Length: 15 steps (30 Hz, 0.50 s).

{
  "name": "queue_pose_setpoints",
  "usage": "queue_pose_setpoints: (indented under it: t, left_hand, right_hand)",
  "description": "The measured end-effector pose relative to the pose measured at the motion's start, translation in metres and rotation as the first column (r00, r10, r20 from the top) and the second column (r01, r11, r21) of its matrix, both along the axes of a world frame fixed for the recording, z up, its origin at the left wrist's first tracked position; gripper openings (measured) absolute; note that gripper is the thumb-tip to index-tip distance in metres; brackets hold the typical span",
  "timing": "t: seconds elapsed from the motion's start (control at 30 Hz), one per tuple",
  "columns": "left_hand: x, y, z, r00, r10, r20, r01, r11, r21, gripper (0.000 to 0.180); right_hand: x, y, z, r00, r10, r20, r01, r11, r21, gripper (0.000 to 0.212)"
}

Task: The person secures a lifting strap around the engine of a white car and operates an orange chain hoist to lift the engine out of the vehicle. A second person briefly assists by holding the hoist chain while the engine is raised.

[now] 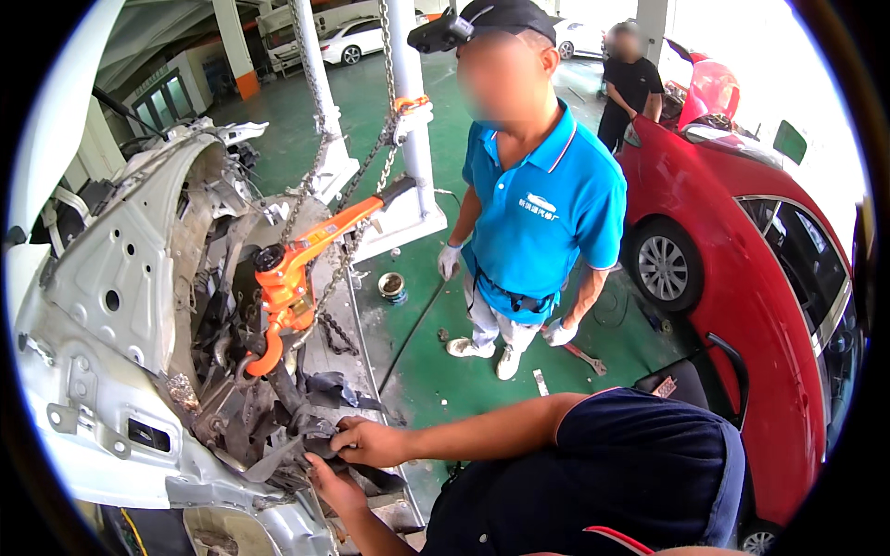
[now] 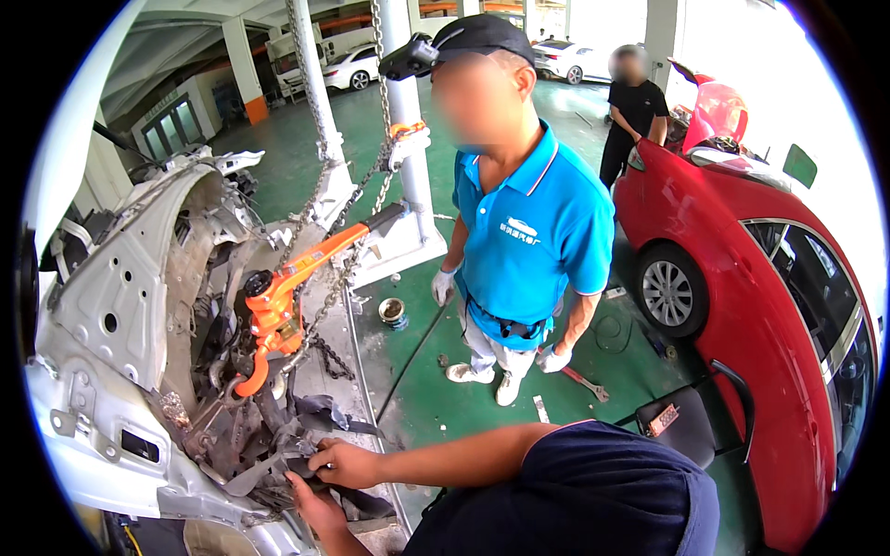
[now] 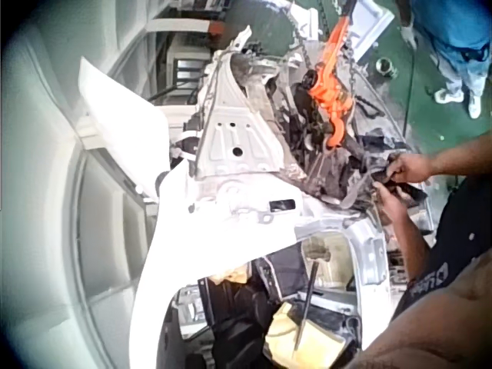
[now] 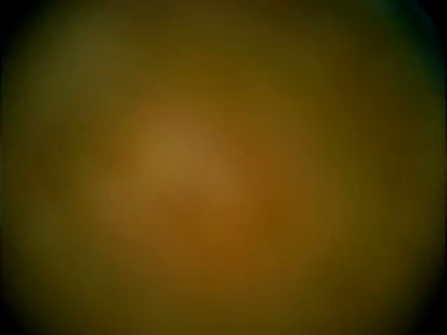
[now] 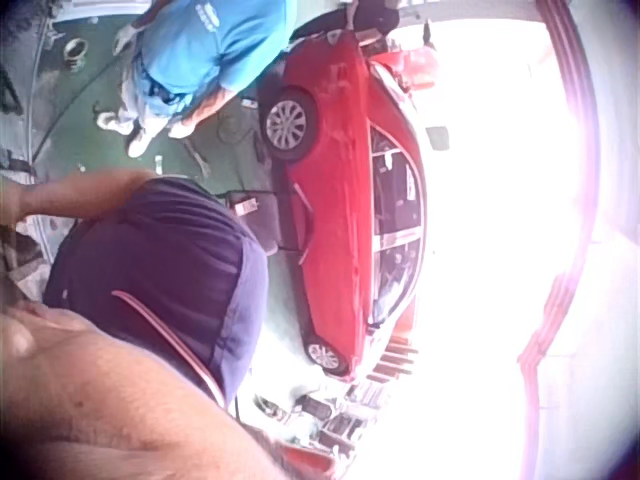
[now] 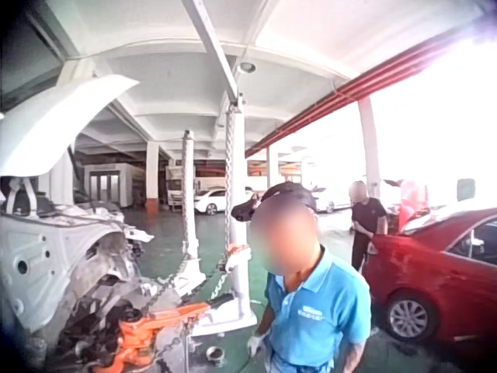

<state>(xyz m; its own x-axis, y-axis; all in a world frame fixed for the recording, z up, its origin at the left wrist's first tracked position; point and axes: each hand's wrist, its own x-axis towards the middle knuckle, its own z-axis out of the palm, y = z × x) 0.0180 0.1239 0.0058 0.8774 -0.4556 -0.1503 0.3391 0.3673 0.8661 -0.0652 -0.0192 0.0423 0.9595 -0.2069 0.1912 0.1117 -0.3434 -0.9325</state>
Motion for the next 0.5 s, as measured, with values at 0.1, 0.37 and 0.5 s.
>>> queue_pose_setpoints:
  t: [0.1, 0.37, 0.5]
  left_hand:
    - [-0.005, -0.001, -0.003, 0.997, -0.073, 0.026, 0.074, 0.996, -0.043, 0.06]
    - [-0.016, -0.001, -0.024, 0.989, -0.111, 0.095, 0.091, 0.977, 0.191, 0.033]
    - [-0.015, 0.001, -0.022, 0.974, -0.143, 0.177, 0.124, 0.985, 0.117, 0.04]
  right_hand:
    - [-0.002, -0.019, -0.004, 0.992, 0.082, 0.093, -0.091, 0.992, 0.087, 0.01]
    - [-0.012, -0.045, -0.004, 0.969, 0.236, 0.069, -0.243, 0.96, 0.139, 0.026]
    - [-0.011, -0.054, 0.017, 0.876, 0.404, -0.265, -0.161, 0.761, 0.628, 0.021]
